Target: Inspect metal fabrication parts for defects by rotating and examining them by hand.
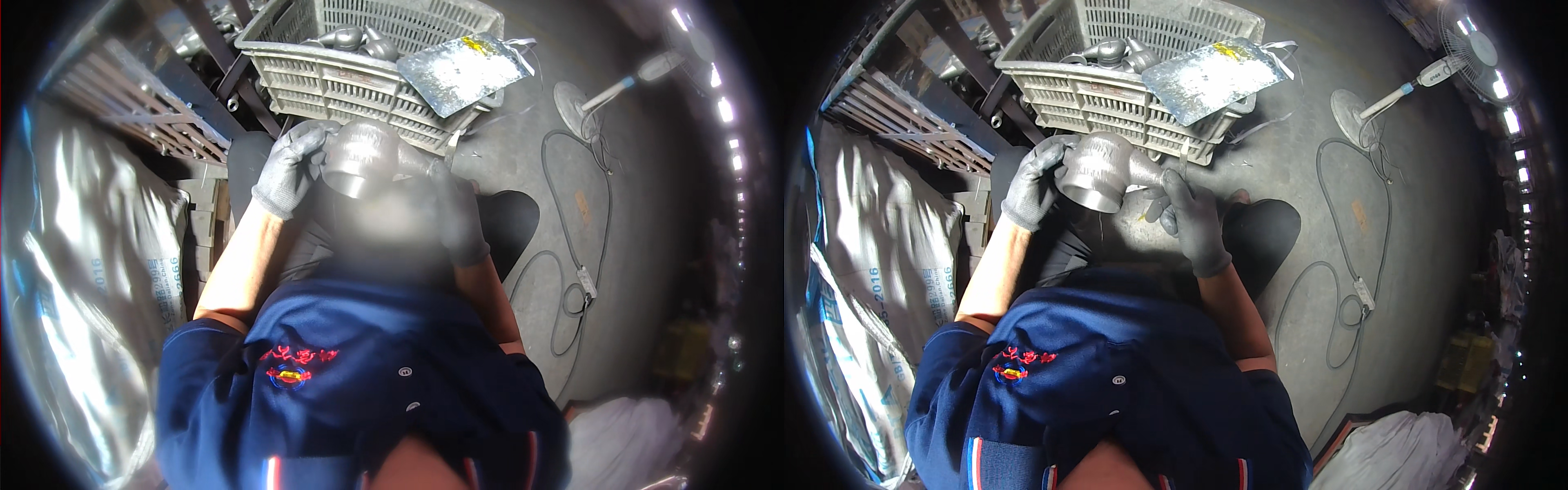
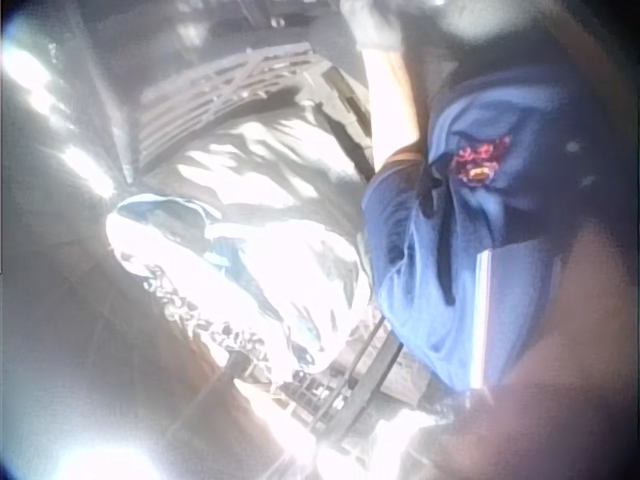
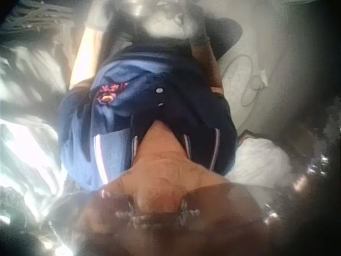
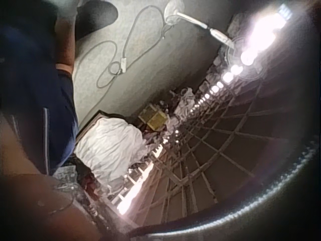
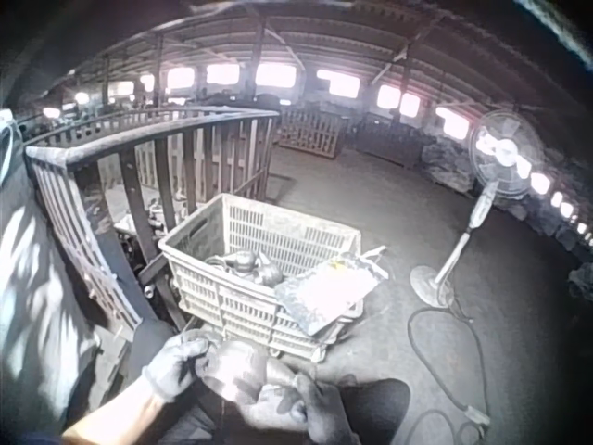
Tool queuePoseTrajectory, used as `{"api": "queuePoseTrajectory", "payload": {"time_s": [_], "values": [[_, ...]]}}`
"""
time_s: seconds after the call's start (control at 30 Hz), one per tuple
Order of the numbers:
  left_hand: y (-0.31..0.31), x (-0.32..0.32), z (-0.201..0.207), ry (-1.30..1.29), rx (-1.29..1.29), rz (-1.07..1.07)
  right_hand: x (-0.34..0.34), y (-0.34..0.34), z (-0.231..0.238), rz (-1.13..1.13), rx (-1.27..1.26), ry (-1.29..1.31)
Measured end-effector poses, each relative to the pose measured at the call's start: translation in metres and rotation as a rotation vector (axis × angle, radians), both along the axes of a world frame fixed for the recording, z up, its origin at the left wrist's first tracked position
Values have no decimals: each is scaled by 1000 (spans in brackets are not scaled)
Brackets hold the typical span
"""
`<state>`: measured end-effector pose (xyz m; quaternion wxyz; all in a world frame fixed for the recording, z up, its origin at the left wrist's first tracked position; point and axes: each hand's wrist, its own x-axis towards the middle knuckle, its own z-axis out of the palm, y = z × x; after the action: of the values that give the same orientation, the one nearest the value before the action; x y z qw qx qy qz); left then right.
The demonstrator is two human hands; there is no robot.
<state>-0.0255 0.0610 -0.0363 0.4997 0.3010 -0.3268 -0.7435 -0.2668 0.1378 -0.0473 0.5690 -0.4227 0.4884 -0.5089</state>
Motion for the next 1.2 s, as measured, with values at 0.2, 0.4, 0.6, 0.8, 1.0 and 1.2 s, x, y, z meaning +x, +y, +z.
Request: {"api": "queuePoseTrajectory", "payload": {"time_s": [0.2,0.4,0.6,0.8,1.0,1.2], "values": [[1,1,5,-165,40,101,3,-1,-18,50,146,-290],[8,0,13,-434,-113,173,8,-3,-59,126,645,-1243],[17,-6,39,-509,-81,177,8,1,-40,288,385,-613],[0,31,115,-566,-534,475,11,1,-12,298,274,-86],[-89,140,237,-1510,-1244,1379,0,18,-63,260,442,117],[-204,214,303,-1156,-846,1395,-5,21,-98,317,392,182]]}}
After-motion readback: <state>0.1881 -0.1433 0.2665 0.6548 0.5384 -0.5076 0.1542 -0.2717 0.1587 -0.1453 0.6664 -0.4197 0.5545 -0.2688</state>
